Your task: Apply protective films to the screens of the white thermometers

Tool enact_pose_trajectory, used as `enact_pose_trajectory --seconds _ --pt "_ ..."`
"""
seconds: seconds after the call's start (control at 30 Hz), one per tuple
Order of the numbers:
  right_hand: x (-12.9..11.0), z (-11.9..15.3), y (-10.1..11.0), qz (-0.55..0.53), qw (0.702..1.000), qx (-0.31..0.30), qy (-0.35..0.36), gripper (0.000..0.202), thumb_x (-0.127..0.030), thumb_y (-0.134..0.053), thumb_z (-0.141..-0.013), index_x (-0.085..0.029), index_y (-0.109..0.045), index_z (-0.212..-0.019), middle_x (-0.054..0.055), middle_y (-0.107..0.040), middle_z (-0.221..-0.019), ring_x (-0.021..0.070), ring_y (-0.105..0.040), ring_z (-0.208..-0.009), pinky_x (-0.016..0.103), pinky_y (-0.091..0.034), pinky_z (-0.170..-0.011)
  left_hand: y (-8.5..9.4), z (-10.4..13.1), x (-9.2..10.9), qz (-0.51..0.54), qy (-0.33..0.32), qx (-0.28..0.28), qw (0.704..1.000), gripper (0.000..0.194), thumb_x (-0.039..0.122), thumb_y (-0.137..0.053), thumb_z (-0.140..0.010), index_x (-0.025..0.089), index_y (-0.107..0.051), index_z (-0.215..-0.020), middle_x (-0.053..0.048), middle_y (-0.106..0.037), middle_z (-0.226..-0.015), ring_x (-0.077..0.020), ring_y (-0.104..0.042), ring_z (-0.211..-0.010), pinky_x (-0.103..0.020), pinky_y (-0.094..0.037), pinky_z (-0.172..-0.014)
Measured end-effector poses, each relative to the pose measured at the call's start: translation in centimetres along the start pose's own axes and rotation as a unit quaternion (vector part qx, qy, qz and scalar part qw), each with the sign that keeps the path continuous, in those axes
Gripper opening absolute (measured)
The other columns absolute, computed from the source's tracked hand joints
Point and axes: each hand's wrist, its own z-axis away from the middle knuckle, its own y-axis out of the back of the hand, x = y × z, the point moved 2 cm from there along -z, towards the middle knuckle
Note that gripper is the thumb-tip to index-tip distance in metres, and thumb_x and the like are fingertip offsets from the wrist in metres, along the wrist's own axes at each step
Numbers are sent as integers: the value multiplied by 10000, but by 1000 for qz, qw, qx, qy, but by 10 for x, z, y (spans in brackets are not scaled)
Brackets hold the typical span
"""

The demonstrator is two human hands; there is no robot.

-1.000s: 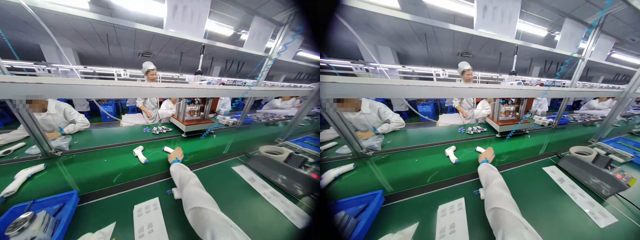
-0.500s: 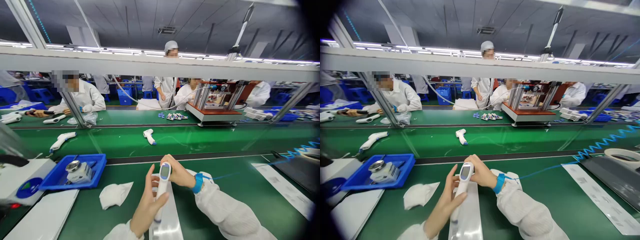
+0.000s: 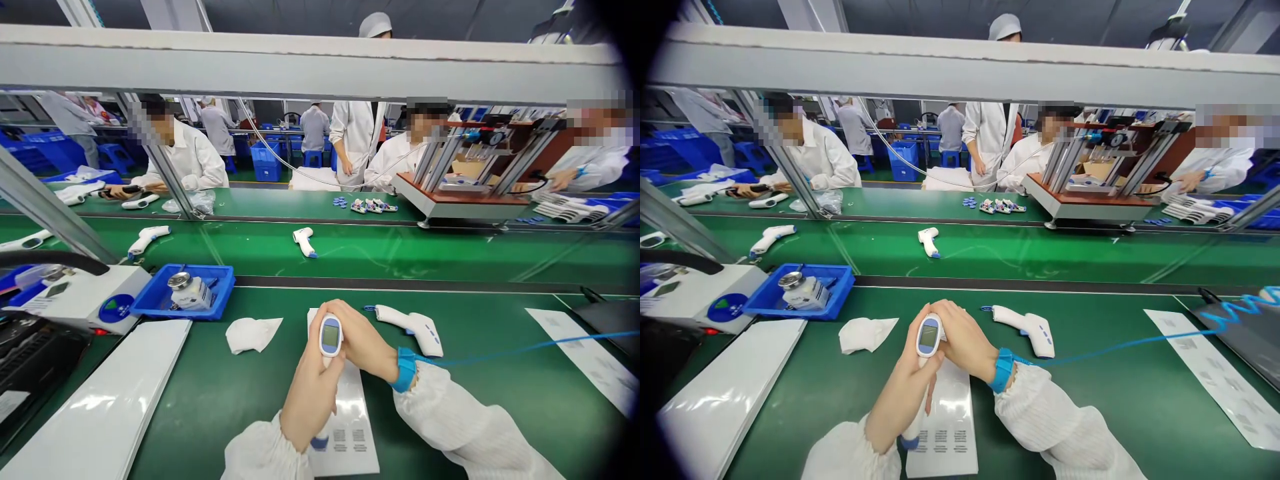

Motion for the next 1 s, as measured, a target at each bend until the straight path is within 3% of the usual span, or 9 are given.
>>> enact_pose_trajectory --seconds 0.13,0.27,0.4,0.63,0.83,1.0 --pt "19 12 -6 4 998 11 -66 370 -70 -553 -813 -240 -497 -1136 48 -567 -1126 211 -548 -1036 374 -466 -872 -1 9 -9 93 66 13 993 777 272 -499 -877 341 -34 -1495 66 -478 -625 -99 -384 -413 -210 -421 -393" --pt "48 30 -21 -5 992 26 -126 217 -103 -548 -839 -228 -555 -1016 42 -579 -1083 207 -564 -1032 378 -468 -897 1 20 -42 127 126 53 982 750 356 -487 -903 306 -25 -1492 86 -435 -544 -94 -340 -390 -203 -403 -396" --pt "62 38 -34 17 990 47 -135 126 -130 -584 -837 -217 -598 -928 47 -617 -1024 227 -565 -1015 398 -464 -896 1 17 -64 80 91 79 990 715 404 -491 -910 299 -81 -1486 55 -475 -655 -77 -370 -411 -193 -384 -408" --pt "66 30 -42 36 986 82 -142 98 -176 -593 -853 -221 -654 -917 58 -658 -999 252 -574 -970 428 -452 -872 0 2 -65 21 56 73 996 638 340 -453 -929 298 -125 -1474 42 -505 -704 -63 -347 -386 -198 -366 -401" --pt "73 24 -44 -21 981 87 -174 107 -193 -598 -838 -235 -682 -786 38 -699 -938 241 -598 -931 418 -442 -875 2 2 -69 28 41 69 996 600 340 -444 -935 357 -149 -1458 -26 -581 -1015 -36 -368 -408 -189 -396 -395" --pt "74 14 -42 -29 980 78 -180 111 -178 -599 -799 -221 -654 -713 41 -695 -874 228 -600 -883 389 -458 -834 1 0 -70 11 39 72 997 611 308 -437 -933 353 -145 -1468 -60 -574 -1130 -33 -401 -416 -191 -415 -389"
